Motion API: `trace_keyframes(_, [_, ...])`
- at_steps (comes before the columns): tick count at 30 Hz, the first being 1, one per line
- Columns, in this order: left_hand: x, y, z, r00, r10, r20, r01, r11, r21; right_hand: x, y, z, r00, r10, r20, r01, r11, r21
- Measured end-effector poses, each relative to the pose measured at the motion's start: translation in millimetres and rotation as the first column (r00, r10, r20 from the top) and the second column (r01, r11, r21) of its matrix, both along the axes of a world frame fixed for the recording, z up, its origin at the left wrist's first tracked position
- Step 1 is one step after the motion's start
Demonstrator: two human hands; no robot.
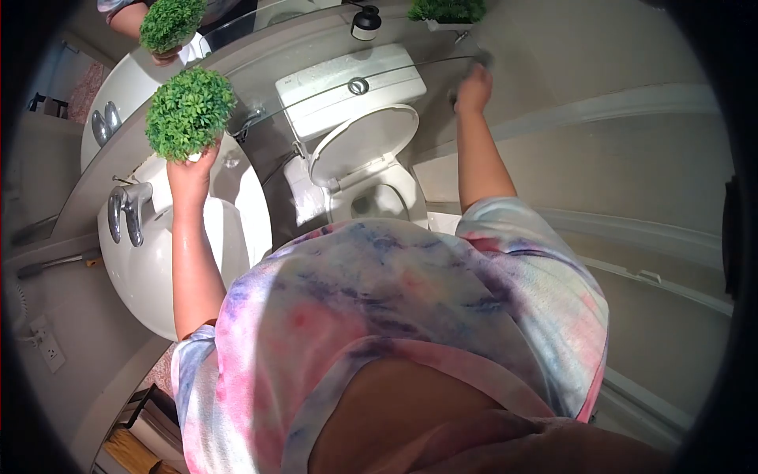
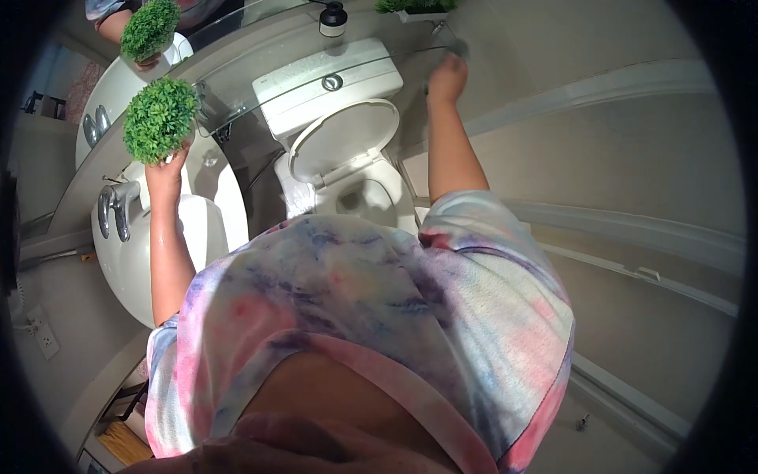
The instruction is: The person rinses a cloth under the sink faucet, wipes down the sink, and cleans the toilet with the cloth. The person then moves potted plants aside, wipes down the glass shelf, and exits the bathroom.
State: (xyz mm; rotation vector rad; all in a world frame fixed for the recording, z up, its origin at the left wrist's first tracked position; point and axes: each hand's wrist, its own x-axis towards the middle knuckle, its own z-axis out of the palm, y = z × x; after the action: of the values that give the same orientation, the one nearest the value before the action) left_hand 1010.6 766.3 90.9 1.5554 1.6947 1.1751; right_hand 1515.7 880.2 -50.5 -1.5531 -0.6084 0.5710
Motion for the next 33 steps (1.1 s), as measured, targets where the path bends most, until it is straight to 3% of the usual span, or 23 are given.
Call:
trace_keyframes(1, [1.5,-0.8,-1.3,0.997,-0.016,0.071,0.016,1.0,0.001,-0.4,2.6,0.0,1.0,0.003,0.003,-0.003,1.0,0.002])
trace_keyframes(2, [3.1,-2.4,-2.1,0.997,-0.014,0.074,0.014,1.0,-0.002,-0.2,2.5,-1.3,0.907,-0.05,-0.417,0.051,0.999,-0.008])
trace_keyframes(3, [6.6,-4.1,-2.9,0.991,-0.012,0.132,0.015,0.999,-0.028,0.0,4.0,-3.6,0.643,-0.096,-0.76,0.096,0.994,-0.044])
trace_keyframes(4, [9.8,-5.6,-3.0,0.981,-0.01,0.192,0.02,0.999,-0.051,-3.0,12.3,-0.9,0.646,-0.098,-0.757,0.095,0.994,-0.048])
trace_keyframes(6, [13.2,-7.6,-5.6,0.973,-0.013,0.231,0.026,0.998,-0.054,-7.5,41.1,6.3,0.65,0.096,-0.754,0.004,0.991,0.13])
trace_keyframes(7, [12.9,-8.5,-8.5,0.973,-0.013,0.231,0.03,0.997,-0.071,-4.0,51.9,6.2,0.655,0.089,-0.751,0.007,0.992,0.124])
trace_keyframes(9, [15.7,-9.3,-8.2,0.972,-0.017,0.233,0.039,0.995,-0.09,3.3,69.6,10.6,0.363,0.42,-0.832,0.092,0.872,0.48])
trace_keyframes(13, [19.7,-9.4,-13.9,0.96,-0.05,0.276,0.069,0.996,-0.061,-15.9,69.0,30.2,0.294,0.393,-0.871,0.172,0.875,0.452])
trace_keyframes(15, [19.9,-9.4,-9.7,0.969,-0.064,0.239,0.078,0.996,-0.048,-24.7,72.6,18.5,0.23,0.571,-0.788,0.109,0.789,0.604])
trace_keyframes(16, [19.9,-8.8,-9.3,0.976,-0.085,0.201,0.094,0.995,-0.04,-35.8,70.9,18.0,0.226,0.572,-0.788,0.104,0.79,0.604])
trace_keyframes(20, [18.1,-9.3,-13.0,0.956,-0.082,0.283,0.092,0.995,-0.023,-120.9,41.9,33.4,-0.062,0.537,-0.841,-0.048,0.84,0.54])
trace_keyframes(23, [12.5,-8.9,-15.4,0.966,-0.096,0.241,0.116,0.991,-0.069,-137.1,31.3,37.3,-0.145,0.609,-0.78,-0.126,0.77,0.625])
trace_keyframes(24, [12.5,-8.6,-16.3,0.965,-0.097,0.243,0.118,0.99,-0.074,-129.5,32.2,37.1,-0.143,0.606,-0.783,-0.125,0.773,0.621])
trace_keyframes(26, [11.4,-9.9,-18.3,0.956,-0.094,0.276,0.117,0.991,-0.066,-94.9,42.0,26.9,0.076,0.555,-0.828,-0.085,0.831,0.549])
trace_keyframes(31, [17.5,-10.5,-19.0,0.95,-0.091,0.297,0.099,0.995,-0.01,-33.5,66.9,30.2,0.162,0.592,-0.79,0.161,0.774,0.613])
trace_keyframes(33, [17.4,-10.7,-23.5,0.936,-0.096,0.339,0.111,0.994,-0.025,-54.2,66.7,26.3,0.098,0.582,-0.807,0.171,0.789,0.59])
